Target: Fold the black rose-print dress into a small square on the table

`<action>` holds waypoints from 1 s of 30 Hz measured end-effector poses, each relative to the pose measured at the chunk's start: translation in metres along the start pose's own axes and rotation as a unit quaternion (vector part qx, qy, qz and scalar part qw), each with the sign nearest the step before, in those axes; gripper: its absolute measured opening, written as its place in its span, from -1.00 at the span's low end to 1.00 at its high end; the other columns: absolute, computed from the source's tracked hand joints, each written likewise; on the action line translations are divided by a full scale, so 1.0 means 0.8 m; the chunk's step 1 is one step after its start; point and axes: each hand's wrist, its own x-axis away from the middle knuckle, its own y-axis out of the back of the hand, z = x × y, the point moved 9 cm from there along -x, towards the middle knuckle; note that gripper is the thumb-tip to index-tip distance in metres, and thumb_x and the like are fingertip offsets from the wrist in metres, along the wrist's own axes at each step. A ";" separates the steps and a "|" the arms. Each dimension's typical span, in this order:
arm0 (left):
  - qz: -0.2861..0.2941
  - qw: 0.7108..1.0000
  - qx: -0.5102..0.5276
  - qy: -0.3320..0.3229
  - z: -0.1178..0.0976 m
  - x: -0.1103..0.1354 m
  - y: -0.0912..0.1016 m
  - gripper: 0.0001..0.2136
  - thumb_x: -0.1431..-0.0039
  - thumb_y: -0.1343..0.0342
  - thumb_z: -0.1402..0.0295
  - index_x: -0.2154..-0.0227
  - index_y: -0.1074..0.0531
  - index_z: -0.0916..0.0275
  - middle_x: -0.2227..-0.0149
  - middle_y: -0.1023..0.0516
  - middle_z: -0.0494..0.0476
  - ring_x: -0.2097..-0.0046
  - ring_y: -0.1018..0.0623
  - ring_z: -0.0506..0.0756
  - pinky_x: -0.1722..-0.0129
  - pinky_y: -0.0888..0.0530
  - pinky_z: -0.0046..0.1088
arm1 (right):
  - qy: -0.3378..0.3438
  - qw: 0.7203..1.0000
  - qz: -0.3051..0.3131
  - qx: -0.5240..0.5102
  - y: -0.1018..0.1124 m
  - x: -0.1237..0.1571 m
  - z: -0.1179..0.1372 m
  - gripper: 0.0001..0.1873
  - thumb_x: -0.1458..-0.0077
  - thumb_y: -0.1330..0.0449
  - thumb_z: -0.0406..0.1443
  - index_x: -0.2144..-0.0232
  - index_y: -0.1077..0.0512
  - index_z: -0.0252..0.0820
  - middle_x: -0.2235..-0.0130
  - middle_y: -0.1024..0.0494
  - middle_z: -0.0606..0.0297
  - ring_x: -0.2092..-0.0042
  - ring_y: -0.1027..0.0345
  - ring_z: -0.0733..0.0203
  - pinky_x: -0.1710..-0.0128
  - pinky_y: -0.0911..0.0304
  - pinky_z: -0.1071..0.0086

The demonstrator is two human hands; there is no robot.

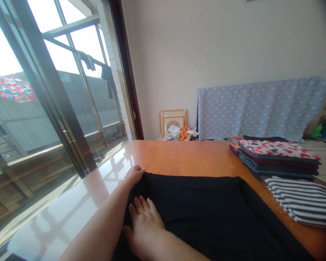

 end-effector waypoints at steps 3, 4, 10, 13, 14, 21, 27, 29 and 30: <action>0.008 1.000 0.008 0.001 -0.002 0.000 -0.001 -0.78 -0.13 -0.11 0.15 0.42 -0.42 0.21 0.49 -0.47 0.04 0.41 -0.44 0.07 0.47 -0.26 -0.47 | -0.001 1.000 0.001 0.001 -0.001 -0.002 -0.001 -0.24 -0.33 0.14 0.02 -0.36 -0.05 -0.39 -0.42 0.15 -0.02 -0.45 0.42 -0.05 -0.41 0.40 -0.05; 0.019 1.000 0.013 0.000 -0.003 0.001 -0.003 -0.78 -0.13 -0.10 0.15 0.41 -0.44 0.21 0.48 -0.48 0.05 0.41 -0.45 0.07 0.47 -0.28 -0.47 | -0.002 1.000 0.002 0.003 -0.001 -0.002 -0.001 -0.24 -0.33 0.13 0.02 -0.36 -0.05 -0.39 -0.42 0.16 -0.02 -0.45 0.42 -0.05 -0.41 0.40 -0.05; 0.103 0.994 0.023 -0.017 -0.008 0.008 -0.012 -0.69 -0.07 -0.15 0.04 0.41 -0.51 0.21 0.51 -0.51 0.04 0.45 -0.48 0.07 0.48 -0.34 -0.47 | -0.009 1.000 0.006 0.007 0.001 -0.001 -0.001 -0.25 -0.32 0.11 0.01 -0.36 -0.05 -0.37 -0.42 0.15 -0.01 -0.44 0.42 -0.04 -0.41 0.41 -0.04; 0.082 0.997 -0.003 -0.015 -0.005 0.004 -0.009 -0.66 -0.11 -0.10 0.01 0.43 -0.50 0.21 0.51 -0.50 0.06 0.43 -0.48 0.09 0.47 -0.32 -0.45 | -0.008 1.000 0.009 0.003 0.004 0.000 0.000 -0.25 -0.32 0.12 0.01 -0.36 -0.04 -0.38 -0.42 0.15 -0.01 -0.44 0.41 -0.05 -0.42 0.40 -0.03; 0.069 0.997 -0.015 -0.015 -0.004 0.002 -0.009 -0.65 -0.11 -0.10 0.00 0.43 -0.49 0.21 0.50 -0.51 0.07 0.41 -0.48 0.10 0.45 -0.32 -0.44 | -0.008 1.000 0.011 0.002 0.006 0.001 0.001 -0.25 -0.32 0.12 0.01 -0.36 -0.04 -0.38 -0.42 0.15 -0.02 -0.44 0.41 -0.05 -0.42 0.40 -0.03; 0.003 0.996 -0.089 -0.015 -0.002 0.001 -0.008 -0.60 0.08 -0.23 -0.11 0.46 -0.44 0.15 0.34 -0.56 0.17 0.20 -0.52 0.26 0.29 -0.34 -0.34 | 0.000 1.000 0.011 -0.005 0.010 0.003 0.004 -0.25 -0.33 0.14 -0.01 -0.36 -0.04 -0.41 -0.42 0.12 -0.07 -0.44 0.39 -0.07 -0.41 0.37 -0.06; 0.016 0.999 -0.042 0.014 0.000 0.002 0.012 -0.53 -0.18 0.07 -0.13 0.48 -0.41 0.19 0.36 -0.57 0.24 0.23 -0.55 0.23 0.33 -0.38 -0.36 | 0.000 1.000 0.001 -0.002 0.006 0.002 0.002 -0.24 -0.32 0.14 0.02 -0.36 -0.06 -0.38 -0.42 0.12 -0.02 -0.44 0.38 -0.06 -0.42 0.36 -0.04; 0.037 0.999 -0.005 0.031 0.006 0.005 0.019 -0.52 -0.28 0.20 -0.04 0.44 -0.42 0.22 0.37 -0.58 0.26 0.31 -0.55 0.17 0.40 -0.39 -0.40 | 0.000 1.000 0.000 -0.002 0.005 0.001 0.001 -0.24 -0.32 0.13 0.03 -0.36 -0.06 -0.37 -0.42 0.12 0.00 -0.45 0.38 -0.05 -0.42 0.36 -0.04; 0.050 0.998 0.012 0.040 0.009 0.008 0.021 -0.55 -0.29 0.20 0.01 0.42 -0.43 0.23 0.37 -0.58 0.24 0.36 -0.55 0.14 0.44 -0.38 -0.41 | 0.000 1.000 0.000 -0.002 0.004 0.001 0.001 -0.24 -0.33 0.13 0.03 -0.36 -0.06 -0.38 -0.42 0.12 0.00 -0.45 0.38 -0.05 -0.41 0.36 -0.05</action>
